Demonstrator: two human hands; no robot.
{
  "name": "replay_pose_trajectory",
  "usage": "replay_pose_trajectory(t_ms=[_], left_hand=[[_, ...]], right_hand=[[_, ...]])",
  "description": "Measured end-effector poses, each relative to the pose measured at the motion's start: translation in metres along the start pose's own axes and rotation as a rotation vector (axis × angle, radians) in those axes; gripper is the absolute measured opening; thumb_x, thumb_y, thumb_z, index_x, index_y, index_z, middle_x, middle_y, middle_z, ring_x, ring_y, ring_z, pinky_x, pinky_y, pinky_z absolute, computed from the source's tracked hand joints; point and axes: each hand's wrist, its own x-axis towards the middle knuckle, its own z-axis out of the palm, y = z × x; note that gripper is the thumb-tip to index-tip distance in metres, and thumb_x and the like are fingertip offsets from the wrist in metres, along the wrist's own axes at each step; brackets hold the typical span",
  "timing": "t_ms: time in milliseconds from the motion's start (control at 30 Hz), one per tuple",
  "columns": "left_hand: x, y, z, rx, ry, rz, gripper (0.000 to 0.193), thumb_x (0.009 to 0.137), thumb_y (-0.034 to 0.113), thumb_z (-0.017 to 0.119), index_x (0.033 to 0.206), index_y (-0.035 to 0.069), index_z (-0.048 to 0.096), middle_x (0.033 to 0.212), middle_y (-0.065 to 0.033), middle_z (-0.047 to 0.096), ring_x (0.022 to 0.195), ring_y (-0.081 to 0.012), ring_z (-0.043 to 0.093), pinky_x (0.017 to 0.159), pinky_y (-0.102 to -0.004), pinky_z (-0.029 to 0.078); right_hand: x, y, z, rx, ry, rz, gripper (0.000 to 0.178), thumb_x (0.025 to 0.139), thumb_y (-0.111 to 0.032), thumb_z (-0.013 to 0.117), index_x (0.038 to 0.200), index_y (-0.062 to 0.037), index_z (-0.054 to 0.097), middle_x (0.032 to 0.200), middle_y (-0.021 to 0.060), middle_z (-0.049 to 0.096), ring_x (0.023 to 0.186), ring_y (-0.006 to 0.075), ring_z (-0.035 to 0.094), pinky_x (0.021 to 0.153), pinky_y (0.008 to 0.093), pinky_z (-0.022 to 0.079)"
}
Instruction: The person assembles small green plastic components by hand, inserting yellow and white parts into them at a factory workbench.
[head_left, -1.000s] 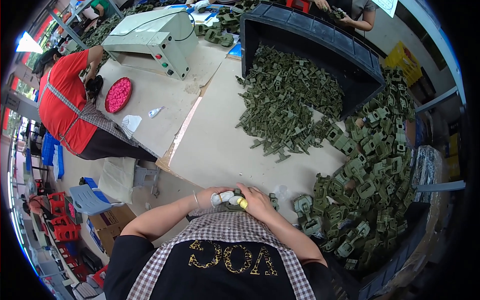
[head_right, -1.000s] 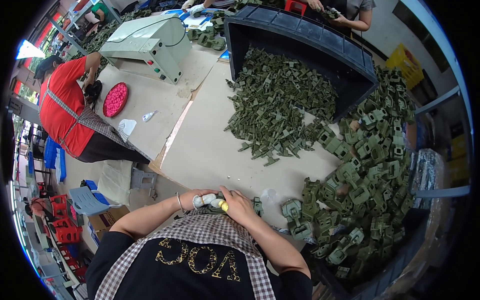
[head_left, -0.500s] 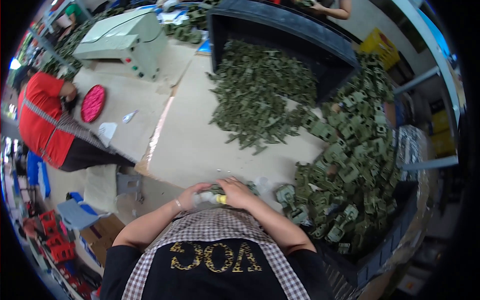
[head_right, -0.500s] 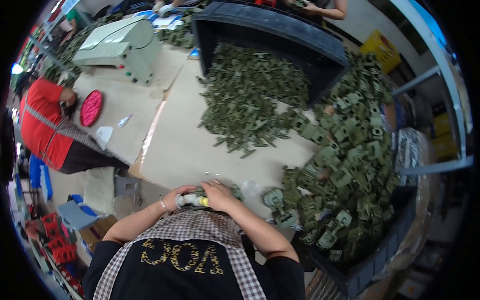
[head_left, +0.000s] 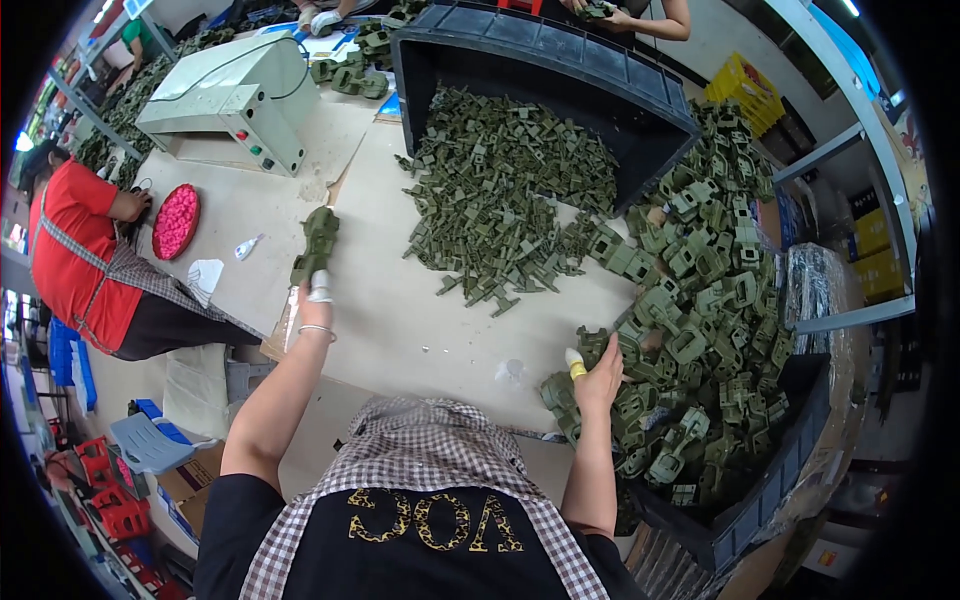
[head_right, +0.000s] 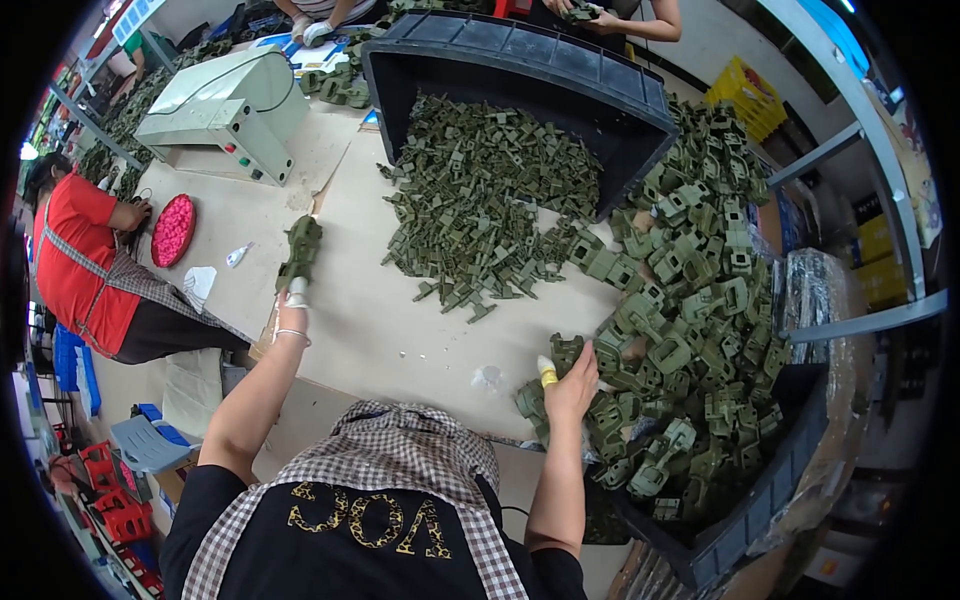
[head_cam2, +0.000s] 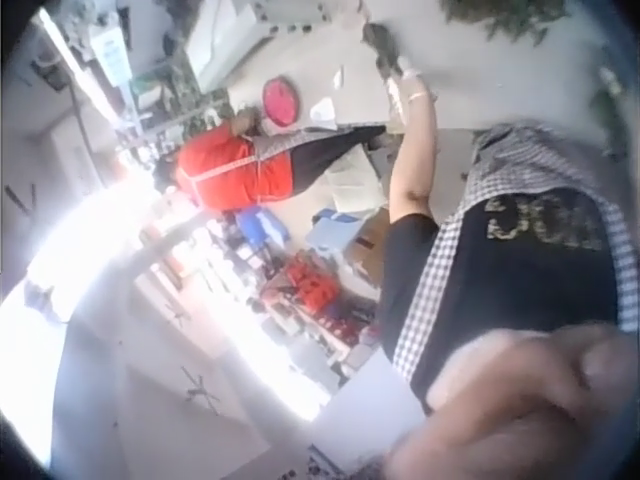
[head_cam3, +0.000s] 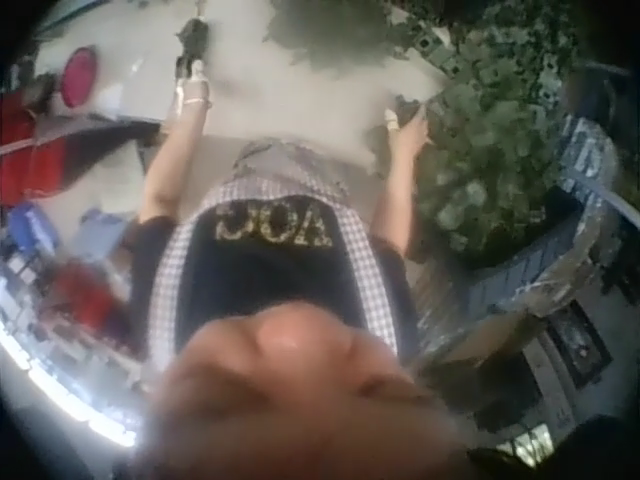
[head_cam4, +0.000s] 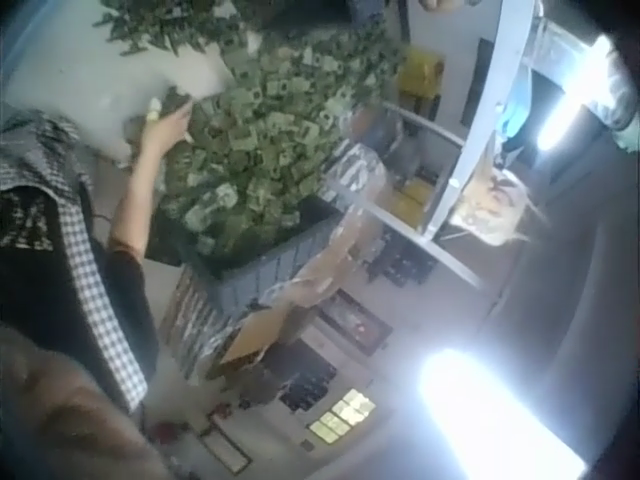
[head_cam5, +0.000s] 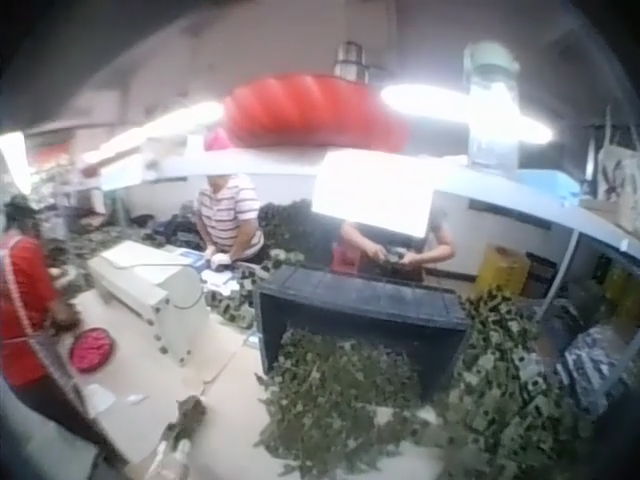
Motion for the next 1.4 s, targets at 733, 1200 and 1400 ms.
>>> replay_pose_trajectory(t_ms=[733, 1200, 1400], left_hand=[[-0.182, 0.345, -0.173, -0.702, -1.228, 1.810, 0.028, 0.085, 0.014, 0.041, 0.101, -0.003, 0.056, 0.110, -0.0201, 0.053, 0.098, -0.0296, 0.055, 0.083, -0.0336, 0.046], [-0.174, 0.135, -0.003, -0.594, -1.395, 0.019, 0.050, 0.081, 0.023, 0.057, 0.124, 0.006, 0.039, 0.118, -0.0081, 0.049, 0.107, -0.0187, 0.048, 0.093, -0.0369, 0.036], [-0.152, 0.117, -0.015, -1.032, -1.284, -0.428, 0.047, 0.082, 0.040, 0.050, 0.118, 0.010, 0.046, 0.121, -0.0057, 0.048, 0.109, -0.0170, 0.047, 0.092, -0.0340, 0.036]], right_hand=[[0.006, -0.037, -0.018, 1.153, 0.104, 0.004, 0.031, 0.080, 0.003, 0.041, 0.108, -0.0020, 0.055, 0.102, 0.0071, 0.057, 0.091, 0.0144, 0.053, 0.084, 0.0263, 0.040], [-0.006, -0.130, 0.019, 1.689, -0.474, 0.099, 0.042, 0.080, -0.009, 0.055, 0.121, -0.0061, 0.044, 0.119, 0.0099, 0.048, 0.110, 0.0200, 0.044, 0.095, 0.0311, 0.033], [-0.008, -0.089, 0.043, 0.536, -0.606, -0.591, 0.092, 0.059, -0.019, 0.076, 0.133, -0.0080, 0.022, 0.138, 0.0156, 0.020, 0.125, 0.0309, 0.026, 0.102, 0.0373, 0.024]])
